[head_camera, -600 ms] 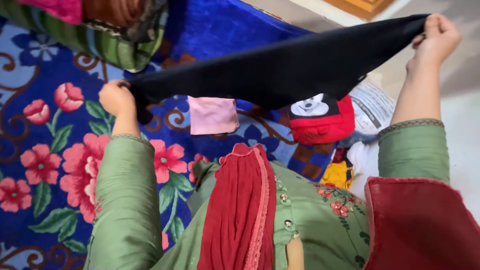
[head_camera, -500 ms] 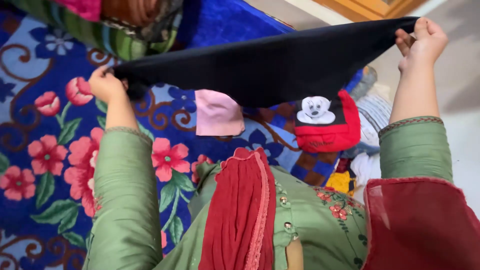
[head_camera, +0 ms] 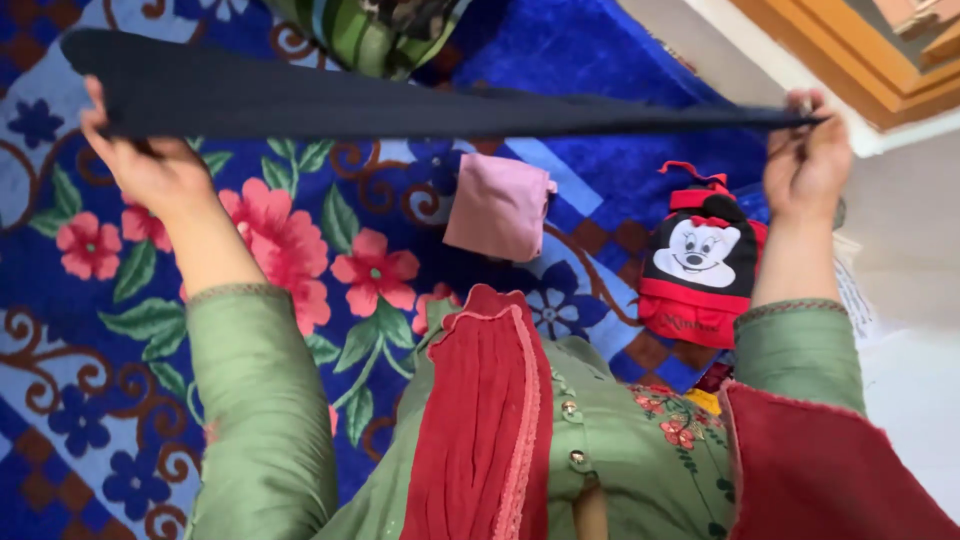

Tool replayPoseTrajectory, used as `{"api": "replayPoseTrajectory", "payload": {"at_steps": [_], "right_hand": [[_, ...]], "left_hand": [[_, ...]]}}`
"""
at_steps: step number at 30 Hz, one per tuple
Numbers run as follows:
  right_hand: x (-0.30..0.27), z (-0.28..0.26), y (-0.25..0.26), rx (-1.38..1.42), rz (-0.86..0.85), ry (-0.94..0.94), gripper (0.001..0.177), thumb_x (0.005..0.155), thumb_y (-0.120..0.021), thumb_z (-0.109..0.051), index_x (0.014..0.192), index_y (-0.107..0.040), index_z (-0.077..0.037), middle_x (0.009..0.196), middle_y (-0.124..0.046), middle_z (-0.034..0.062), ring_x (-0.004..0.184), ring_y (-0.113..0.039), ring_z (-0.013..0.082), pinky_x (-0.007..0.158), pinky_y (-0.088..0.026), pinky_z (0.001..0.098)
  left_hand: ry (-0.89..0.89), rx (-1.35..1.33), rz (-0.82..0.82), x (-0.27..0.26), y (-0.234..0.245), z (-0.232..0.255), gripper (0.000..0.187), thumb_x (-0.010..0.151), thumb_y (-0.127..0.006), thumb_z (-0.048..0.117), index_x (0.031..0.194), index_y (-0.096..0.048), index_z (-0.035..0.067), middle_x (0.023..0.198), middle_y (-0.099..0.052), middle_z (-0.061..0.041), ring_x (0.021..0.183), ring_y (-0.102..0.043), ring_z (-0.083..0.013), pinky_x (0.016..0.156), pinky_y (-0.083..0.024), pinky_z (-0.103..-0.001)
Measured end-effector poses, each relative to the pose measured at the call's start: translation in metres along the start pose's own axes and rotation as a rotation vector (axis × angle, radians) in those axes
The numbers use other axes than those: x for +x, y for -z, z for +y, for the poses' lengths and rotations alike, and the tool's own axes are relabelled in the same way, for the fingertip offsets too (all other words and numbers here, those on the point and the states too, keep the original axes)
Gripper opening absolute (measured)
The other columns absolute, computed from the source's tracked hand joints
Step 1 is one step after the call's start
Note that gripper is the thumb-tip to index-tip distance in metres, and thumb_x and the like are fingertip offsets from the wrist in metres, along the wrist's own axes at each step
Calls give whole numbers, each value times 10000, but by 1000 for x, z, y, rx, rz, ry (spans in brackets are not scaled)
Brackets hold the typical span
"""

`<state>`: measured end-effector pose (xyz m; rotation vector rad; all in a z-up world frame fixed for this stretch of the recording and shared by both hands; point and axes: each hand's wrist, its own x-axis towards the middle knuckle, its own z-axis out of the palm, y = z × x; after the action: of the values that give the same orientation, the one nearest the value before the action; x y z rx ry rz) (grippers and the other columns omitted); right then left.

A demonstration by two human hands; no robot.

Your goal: Folding and organizing various items of clothing and blankets on the floor

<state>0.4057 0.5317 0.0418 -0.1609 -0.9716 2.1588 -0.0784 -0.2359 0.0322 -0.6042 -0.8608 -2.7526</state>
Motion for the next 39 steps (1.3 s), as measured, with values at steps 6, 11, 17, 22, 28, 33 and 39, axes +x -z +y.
{"api": "replayPoseTrajectory", "payload": {"at_steps": [6,11,17,22,28,33,39], "right_hand": [[-70,96,33,-492,130,-454,175,1006,-579,50,1006,-670,-99,1436,-622,28,834,-557,141,883,-567,334],[-140,184,123,-702,69,-547,216,958,-571,65,1010,-705,-96,1455,-565,4,797,-540,77,782,-505,270],[-218,246,182,-1144,95,-605,220,963,-626,43,1070,-764,-90,1092,-574,38,751,-519,89,647,-448,260],[-242,274,181,-1111,367,-891,212,1004,-576,-14,1048,-755,-120,807,-653,-30,680,-587,77,528,-463,244],[-234,274,153,-1120,363,-723,201,1023,-528,18,1040,-717,-49,926,-706,8,809,-694,115,642,-546,250],[-228,263,128,-1187,345,-684,200,1049,-530,4,1077,-720,-53,932,-700,56,794,-656,106,673,-540,249],[-211,275,112,-1058,298,-533,201,1059,-530,12,1102,-713,-58,964,-663,35,818,-645,88,752,-573,239]], "left_hand": [[93,103,477,-141,96,22,192,984,-519,38,1143,-608,101,1473,-588,-64,1272,-633,-303,1087,-552,-481],[307,324,707,-229,192,18,313,1009,-512,-89,1174,-676,120,1173,-615,-82,1036,-634,-263,915,-589,-450],[437,609,748,-292,245,20,313,999,-484,-80,1100,-719,100,1224,-671,-125,1124,-659,-277,971,-574,-398],[436,1227,339,-278,229,-6,363,868,-513,-160,1027,-750,65,1391,-610,-156,1342,-540,-300,1137,-392,-391],[284,1558,-205,-186,133,-124,260,843,-573,-108,967,-741,46,1332,-641,-214,1266,-597,-384,1103,-454,-426],[156,1417,-452,-133,74,-268,370,764,-554,-128,1012,-757,57,1327,-636,-224,1216,-624,-410,1061,-500,-408],[174,1237,-440,-190,39,-333,513,757,-458,-207,1104,-715,71,1423,-590,-240,1347,-555,-415,1134,-470,-415]]}}
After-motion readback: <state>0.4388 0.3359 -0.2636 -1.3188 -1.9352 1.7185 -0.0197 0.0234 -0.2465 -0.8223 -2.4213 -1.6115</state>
